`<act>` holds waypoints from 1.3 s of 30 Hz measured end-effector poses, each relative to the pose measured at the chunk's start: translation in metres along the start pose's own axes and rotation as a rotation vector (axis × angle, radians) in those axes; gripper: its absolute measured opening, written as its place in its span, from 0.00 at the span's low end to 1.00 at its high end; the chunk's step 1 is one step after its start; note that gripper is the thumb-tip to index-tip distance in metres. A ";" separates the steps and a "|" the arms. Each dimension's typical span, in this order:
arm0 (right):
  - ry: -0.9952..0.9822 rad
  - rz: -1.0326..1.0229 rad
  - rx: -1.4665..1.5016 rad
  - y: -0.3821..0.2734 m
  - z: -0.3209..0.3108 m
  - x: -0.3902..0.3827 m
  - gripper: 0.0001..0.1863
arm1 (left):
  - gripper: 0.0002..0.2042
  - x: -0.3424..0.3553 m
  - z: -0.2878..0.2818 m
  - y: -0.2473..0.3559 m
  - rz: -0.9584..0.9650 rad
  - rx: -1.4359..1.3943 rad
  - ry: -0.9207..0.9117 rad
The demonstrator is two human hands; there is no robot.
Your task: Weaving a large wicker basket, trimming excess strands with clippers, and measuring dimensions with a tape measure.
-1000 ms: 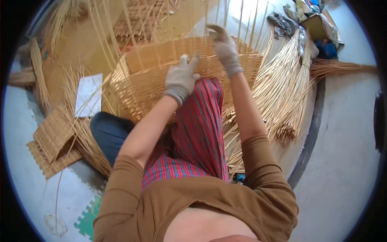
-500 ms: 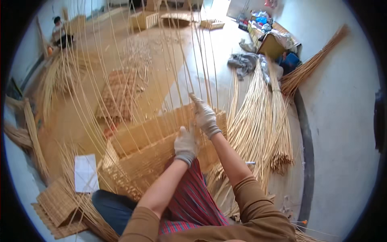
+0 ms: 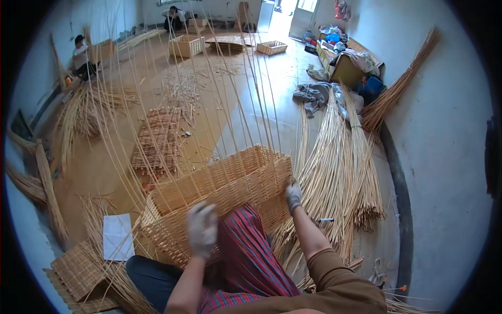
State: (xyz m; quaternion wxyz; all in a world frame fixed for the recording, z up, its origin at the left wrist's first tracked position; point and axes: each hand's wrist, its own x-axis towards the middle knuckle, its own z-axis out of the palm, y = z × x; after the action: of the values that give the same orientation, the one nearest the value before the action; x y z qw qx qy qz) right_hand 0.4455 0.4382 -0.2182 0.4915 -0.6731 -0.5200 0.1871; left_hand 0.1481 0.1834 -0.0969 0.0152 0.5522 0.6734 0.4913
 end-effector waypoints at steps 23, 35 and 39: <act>-1.126 -1.101 0.120 -0.352 0.089 -0.321 0.22 | 0.17 -0.053 -0.126 -0.239 -0.414 -0.286 0.705; -0.913 -1.212 -0.381 -0.304 0.082 -0.305 0.32 | 0.24 -0.063 -0.137 -0.229 -0.642 -0.183 0.398; -0.796 -1.321 -0.554 -0.307 0.086 -0.304 0.34 | 0.20 -0.038 -0.144 -0.198 -0.685 -0.028 0.457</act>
State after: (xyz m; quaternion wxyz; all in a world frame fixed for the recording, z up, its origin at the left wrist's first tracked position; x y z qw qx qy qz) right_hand 0.1036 0.2021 -0.0725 0.0950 -0.2080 -0.9722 -0.0511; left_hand -0.0620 0.0801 -0.1770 0.0356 0.1726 0.7975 0.5769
